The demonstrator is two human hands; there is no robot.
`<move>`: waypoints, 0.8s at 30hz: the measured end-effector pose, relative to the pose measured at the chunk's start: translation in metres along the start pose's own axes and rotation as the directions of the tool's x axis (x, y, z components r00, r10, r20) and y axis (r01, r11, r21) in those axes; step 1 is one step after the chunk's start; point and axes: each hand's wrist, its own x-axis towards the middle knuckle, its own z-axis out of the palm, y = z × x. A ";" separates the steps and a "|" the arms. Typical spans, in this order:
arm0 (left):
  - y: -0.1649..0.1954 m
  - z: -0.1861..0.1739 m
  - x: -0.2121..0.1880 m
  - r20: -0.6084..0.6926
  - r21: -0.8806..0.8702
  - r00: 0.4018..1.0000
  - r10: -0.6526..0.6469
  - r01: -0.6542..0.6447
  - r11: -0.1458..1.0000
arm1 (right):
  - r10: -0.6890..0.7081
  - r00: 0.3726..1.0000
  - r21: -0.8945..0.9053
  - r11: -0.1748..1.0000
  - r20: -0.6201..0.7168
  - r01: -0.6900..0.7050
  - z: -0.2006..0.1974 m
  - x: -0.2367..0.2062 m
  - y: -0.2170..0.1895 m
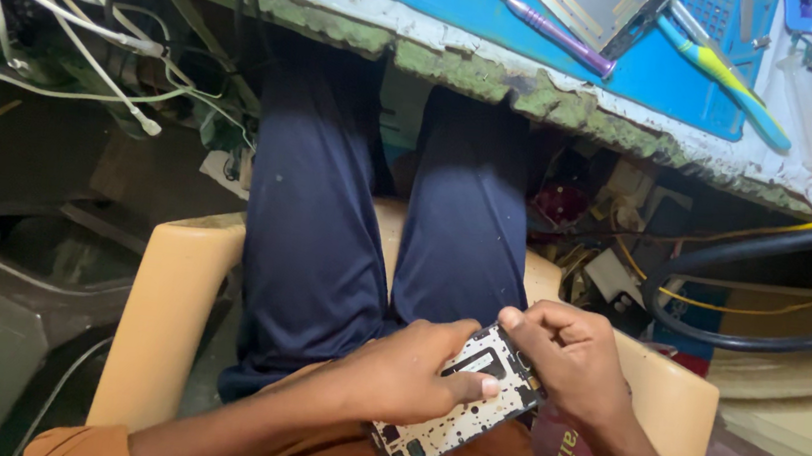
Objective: The person sits in a chair with a disassembled smartphone on their lap and pries along the edge of the screen assembly using a metal pry tool, then works on the phone's mid-frame, pressing and fitting components by hand.
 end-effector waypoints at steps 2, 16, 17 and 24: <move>-0.003 -0.002 0.001 0.012 -0.054 0.998 0.056 -0.055 0.997 | -0.023 0.999 0.157 0.987 0.046 0.016 -0.004 -0.001 -0.005; 0.005 0.000 -0.004 -0.039 0.067 0.998 -0.048 0.050 0.996 | -0.093 0.995 0.042 0.995 0.032 0.091 -0.002 -0.008 -0.002; 0.006 0.001 -0.005 -0.027 0.079 0.996 -0.081 0.083 0.993 | -0.092 0.996 0.018 0.996 -0.001 0.092 -0.001 -0.009 0.001; 0.005 0.000 -0.004 0.001 0.090 1.000 -0.024 0.024 0.996 | -0.035 0.999 -0.019 0.999 -0.037 0.034 0.000 -0.001 0.011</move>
